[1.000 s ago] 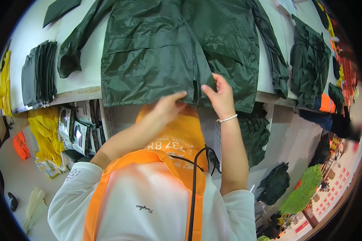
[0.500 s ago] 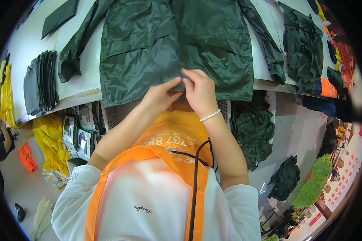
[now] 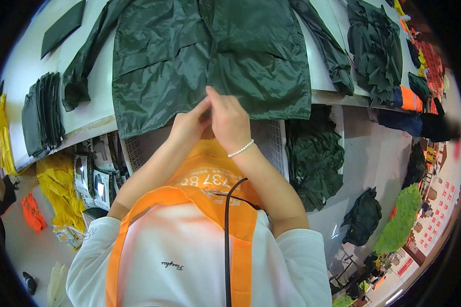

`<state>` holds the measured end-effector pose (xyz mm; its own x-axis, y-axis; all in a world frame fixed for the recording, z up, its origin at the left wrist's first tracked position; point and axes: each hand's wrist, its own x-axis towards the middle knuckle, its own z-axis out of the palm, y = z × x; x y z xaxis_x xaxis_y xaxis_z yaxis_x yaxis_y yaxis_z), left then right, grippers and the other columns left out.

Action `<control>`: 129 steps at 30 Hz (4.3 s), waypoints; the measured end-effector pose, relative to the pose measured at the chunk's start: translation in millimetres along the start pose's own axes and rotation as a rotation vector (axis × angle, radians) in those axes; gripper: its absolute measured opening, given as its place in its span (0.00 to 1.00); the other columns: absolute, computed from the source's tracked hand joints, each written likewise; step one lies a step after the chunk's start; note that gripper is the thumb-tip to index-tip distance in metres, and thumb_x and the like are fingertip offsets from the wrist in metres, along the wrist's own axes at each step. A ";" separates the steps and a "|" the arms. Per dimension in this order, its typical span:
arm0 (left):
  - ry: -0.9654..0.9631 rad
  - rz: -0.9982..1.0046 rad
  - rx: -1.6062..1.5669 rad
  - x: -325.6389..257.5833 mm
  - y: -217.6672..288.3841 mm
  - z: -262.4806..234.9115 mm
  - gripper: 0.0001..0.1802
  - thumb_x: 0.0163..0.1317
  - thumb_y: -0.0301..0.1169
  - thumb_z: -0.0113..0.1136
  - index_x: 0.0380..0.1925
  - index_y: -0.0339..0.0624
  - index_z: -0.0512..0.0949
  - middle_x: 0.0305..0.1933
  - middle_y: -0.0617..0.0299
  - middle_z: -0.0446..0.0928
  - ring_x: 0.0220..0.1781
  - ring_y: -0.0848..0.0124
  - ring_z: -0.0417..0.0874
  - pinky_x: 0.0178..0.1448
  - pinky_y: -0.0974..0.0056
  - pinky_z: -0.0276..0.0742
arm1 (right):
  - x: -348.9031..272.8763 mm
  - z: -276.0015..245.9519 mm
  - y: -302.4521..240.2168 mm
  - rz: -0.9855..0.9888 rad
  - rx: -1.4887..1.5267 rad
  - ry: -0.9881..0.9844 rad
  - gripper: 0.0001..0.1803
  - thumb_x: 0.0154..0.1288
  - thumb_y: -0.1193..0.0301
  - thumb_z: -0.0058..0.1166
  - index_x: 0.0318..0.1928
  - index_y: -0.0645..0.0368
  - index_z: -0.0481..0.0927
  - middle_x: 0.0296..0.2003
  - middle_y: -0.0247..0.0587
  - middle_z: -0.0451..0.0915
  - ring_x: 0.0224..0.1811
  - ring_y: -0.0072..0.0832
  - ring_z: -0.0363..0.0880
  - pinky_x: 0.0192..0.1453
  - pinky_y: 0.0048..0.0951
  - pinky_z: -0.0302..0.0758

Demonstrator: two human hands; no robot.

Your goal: The person folds a dark green jacket on a white table. They smooth the fabric, fold the sleeves inward, fold the jacket in half, then into a compact rectangle, and place it on a stack of similar folded jackets.

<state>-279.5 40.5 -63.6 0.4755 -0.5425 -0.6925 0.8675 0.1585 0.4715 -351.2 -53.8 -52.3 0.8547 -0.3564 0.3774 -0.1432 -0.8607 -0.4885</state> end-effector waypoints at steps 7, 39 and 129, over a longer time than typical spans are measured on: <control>0.130 -0.079 -0.123 25.9 -21.0 -28.3 0.17 0.65 0.29 0.55 0.45 0.22 0.70 0.50 0.45 0.72 0.47 0.59 0.79 0.51 0.58 0.78 | -0.1 -5.2 23.3 0.099 0.484 -0.197 0.28 0.59 0.78 0.48 0.62 0.57 0.65 0.35 0.42 0.82 0.39 0.40 0.79 0.44 0.36 0.77; 0.443 0.856 1.081 32.7 126.1 142.5 0.22 0.58 0.31 0.61 0.50 0.28 0.72 0.43 0.54 0.80 0.44 0.66 0.79 0.52 0.64 0.72 | 162.0 -68.6 109.0 -0.071 1.291 -1.097 0.30 0.62 0.66 0.58 0.61 0.66 0.66 0.55 0.48 0.75 0.57 0.34 0.74 0.57 0.32 0.73; 0.994 0.942 2.031 306.2 398.7 -192.6 0.40 0.58 0.67 0.44 0.68 0.67 0.56 0.74 0.58 0.51 0.75 0.51 0.48 0.72 0.39 0.40 | 325.6 110.8 350.9 0.302 -0.635 -0.295 0.38 0.67 0.44 0.39 0.72 0.41 0.48 0.73 0.44 0.44 0.75 0.43 0.40 0.71 0.59 0.40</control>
<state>240.1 96.5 -192.8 0.8973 -0.3612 0.2538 -0.3663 -0.9300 -0.0287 -67.8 -431.7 -188.0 0.8180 -0.5744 0.0295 -0.5752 -0.8169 0.0426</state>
